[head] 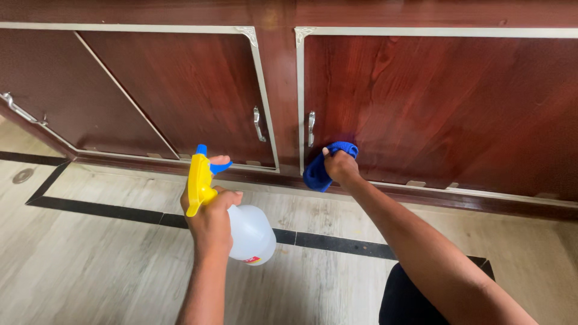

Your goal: The person cleans the surface of a wooden cabinet by spraying liquid from a bottle and wiping the doors with a blue cloth.

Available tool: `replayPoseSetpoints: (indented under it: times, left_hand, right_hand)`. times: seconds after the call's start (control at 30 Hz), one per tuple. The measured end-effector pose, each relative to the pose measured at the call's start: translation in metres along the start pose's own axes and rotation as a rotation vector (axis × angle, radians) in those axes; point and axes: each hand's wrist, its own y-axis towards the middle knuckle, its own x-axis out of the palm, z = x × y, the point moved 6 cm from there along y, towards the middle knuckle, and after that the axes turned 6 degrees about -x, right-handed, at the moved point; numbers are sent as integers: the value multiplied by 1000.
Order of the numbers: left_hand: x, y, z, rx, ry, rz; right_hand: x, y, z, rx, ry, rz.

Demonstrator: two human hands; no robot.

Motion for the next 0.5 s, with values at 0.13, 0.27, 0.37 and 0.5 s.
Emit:
replayPoseSetpoints:
  times: [0.13,0.27,0.37,0.5]
  left_hand:
    - [-9,2,1,2,17,20]
    - [-14,1,5,18,-2,23]
    - [-17,1,8,26,-33,20]
    - [-26,-1,11,47,-17,28]
  right_hand:
    - [8,4,-1,34,55,7]
    - [20,5,-2,103,115,3]
    - [26,8,-5,133,126,-15]
    - [28,1,-12,137,182,-39]
